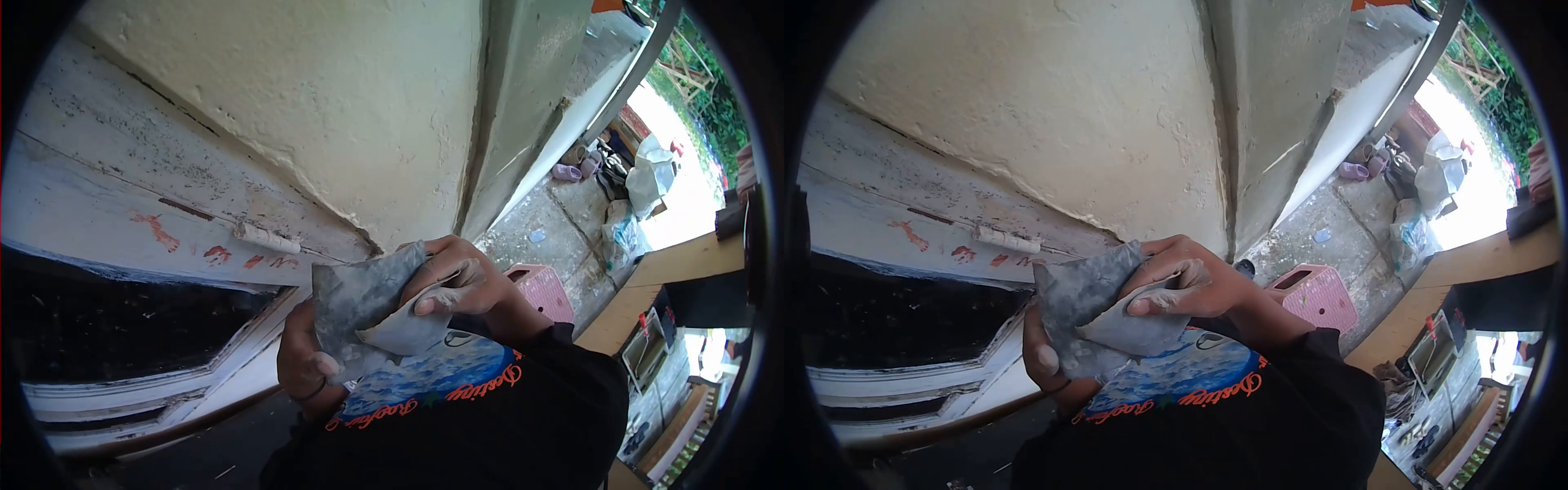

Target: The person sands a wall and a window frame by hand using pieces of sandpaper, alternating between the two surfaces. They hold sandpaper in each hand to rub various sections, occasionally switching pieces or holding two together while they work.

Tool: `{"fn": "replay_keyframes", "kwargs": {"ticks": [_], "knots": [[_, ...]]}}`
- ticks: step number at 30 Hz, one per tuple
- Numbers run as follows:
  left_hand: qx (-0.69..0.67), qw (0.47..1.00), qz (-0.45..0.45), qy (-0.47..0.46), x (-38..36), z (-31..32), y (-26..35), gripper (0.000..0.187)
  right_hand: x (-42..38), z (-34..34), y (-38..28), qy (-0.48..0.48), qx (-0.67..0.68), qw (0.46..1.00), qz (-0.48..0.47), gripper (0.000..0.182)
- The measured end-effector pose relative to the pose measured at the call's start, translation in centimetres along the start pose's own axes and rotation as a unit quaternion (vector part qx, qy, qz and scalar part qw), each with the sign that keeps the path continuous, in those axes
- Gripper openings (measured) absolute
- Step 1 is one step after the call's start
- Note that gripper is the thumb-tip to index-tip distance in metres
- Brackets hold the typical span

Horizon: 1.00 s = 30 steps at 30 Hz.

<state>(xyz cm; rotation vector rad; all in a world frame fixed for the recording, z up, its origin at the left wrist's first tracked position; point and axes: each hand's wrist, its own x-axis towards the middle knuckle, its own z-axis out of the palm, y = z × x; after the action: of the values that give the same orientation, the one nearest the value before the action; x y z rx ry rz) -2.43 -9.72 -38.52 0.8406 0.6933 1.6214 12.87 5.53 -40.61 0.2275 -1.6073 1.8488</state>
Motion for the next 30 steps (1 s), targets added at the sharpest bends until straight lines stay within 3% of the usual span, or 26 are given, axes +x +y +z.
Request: {"fn": "replay_keyframes", "kwargs": {"ticks": [2,6,7,8,9,10,11,12,13,14,15,16,17,18,20,21,22,24,26,28,30], "knots": [[0.343,0.937,-0.072,0.016,-1.0,-1.4,2.2,0.068,0.0,0.1,1.2,-0.040,-0.013,0.998,0.053,0.020],[0.423,0.901,-0.015,0.096,-2.8,-2.7,2.2,0.051,0.9,-0.1,1.5,-0.044,0.007,0.999,0.004,0.018],[0.458,0.858,0.153,0.175,-5.6,-5.4,1.2,0.053,0.9,-1.1,1.3,-0.055,-0.049,0.997,-0.024,0.020],[0.475,0.784,0.316,0.246,-7.0,-7.3,1.2,0.056,0.8,-1.7,0.2,-0.001,-0.030,0.999,-0.041,0.022],[0.320,0.826,0.464,0.016,-5.7,-7.1,3.0,0.056,0.6,-2.3,-2.1,0.083,-0.049,0.994,-0.043,0.027],[0.226,0.735,0.593,0.241,-4.6,-3.7,3.7,0.046,0.1,-3.2,-2.8,0.154,-0.008,0.980,-0.123,0.033],[0.173,0.545,0.701,0.426,-0.5,1.7,4.8,0.041,-0.6,-3.7,-3.2,0.257,-0.012,0.933,-0.253,0.037],[0.171,0.548,0.699,0.425,-0.6,1.3,4.8,0.041,-1.1,-4.3,-3.9,0.319,-0.087,0.879,-0.344,0.036],[0.303,0.492,0.723,0.379,-1.1,0.6,4.8,0.041,0.0,-3.4,-5.0,0.344,-0.127,0.826,-0.429,0.031],[0.426,0.422,0.731,0.324,-1.3,-0.2,4.5,0.042,0.2,-3.7,-4.5,0.341,-0.129,0.825,-0.432,0.031],[0.435,0.406,0.736,0.322,-0.5,-1.2,3.7,0.045,0.3,-4.2,-3.4,0.300,-0.225,0.788,-0.488,0.029],[0.676,0.216,0.476,0.519,-2.3,-3.2,1.0,0.039,0.5,-4.6,-2.6,0.255,-0.317,0.739,-0.538,0.029],[0.629,0.341,0.571,0.403,-0.8,-3.6,0.8,0.043,1.4,-2.9,-1.8,0.280,-0.384,0.757,-0.449,0.026],[0.600,0.458,0.557,0.348,0.7,-3.8,-0.7,0.050,2.5,-1.1,-0.7,0.301,-0.446,0.765,-0.355,0.024],[0.678,0.486,0.475,0.280,3.6,-3.1,-0.6,0.053,3.4,-1.5,3.3,0.267,-0.540,0.743,-0.291,0.036],[0.724,0.425,0.458,0.292,4.3,-3.7,-0.7,0.052,3.5,-2.0,5.0,0.266,-0.540,0.742,-0.294,0.036],[0.722,0.423,0.464,0.291,5.0,-4.2,-0.9,0.052,3.6,-2.6,6.3,0.280,-0.570,0.723,-0.273,0.041],[0.728,0.337,0.499,0.328,5.9,-5.0,-1.3,0.054,4.1,-3.0,7.0,0.291,-0.601,0.700,-0.254,0.045],[0.722,0.336,0.508,0.328,6.0,-4.9,-1.2,0.056,4.9,-3.3,6.2,0.301,-0.597,0.691,-0.273,0.049],[0.744,0.299,0.488,0.345,5.8,-4.6,-1.3,0.057,6.4,-3.3,3.7,0.302,-0.600,0.688,-0.276,0.050],[0.737,0.307,0.491,0.348,5.4,-4.5,-1.3,0.056,8.3,-2.8,0.8,0.302,-0.608,0.680,-0.278,0.051]]}}
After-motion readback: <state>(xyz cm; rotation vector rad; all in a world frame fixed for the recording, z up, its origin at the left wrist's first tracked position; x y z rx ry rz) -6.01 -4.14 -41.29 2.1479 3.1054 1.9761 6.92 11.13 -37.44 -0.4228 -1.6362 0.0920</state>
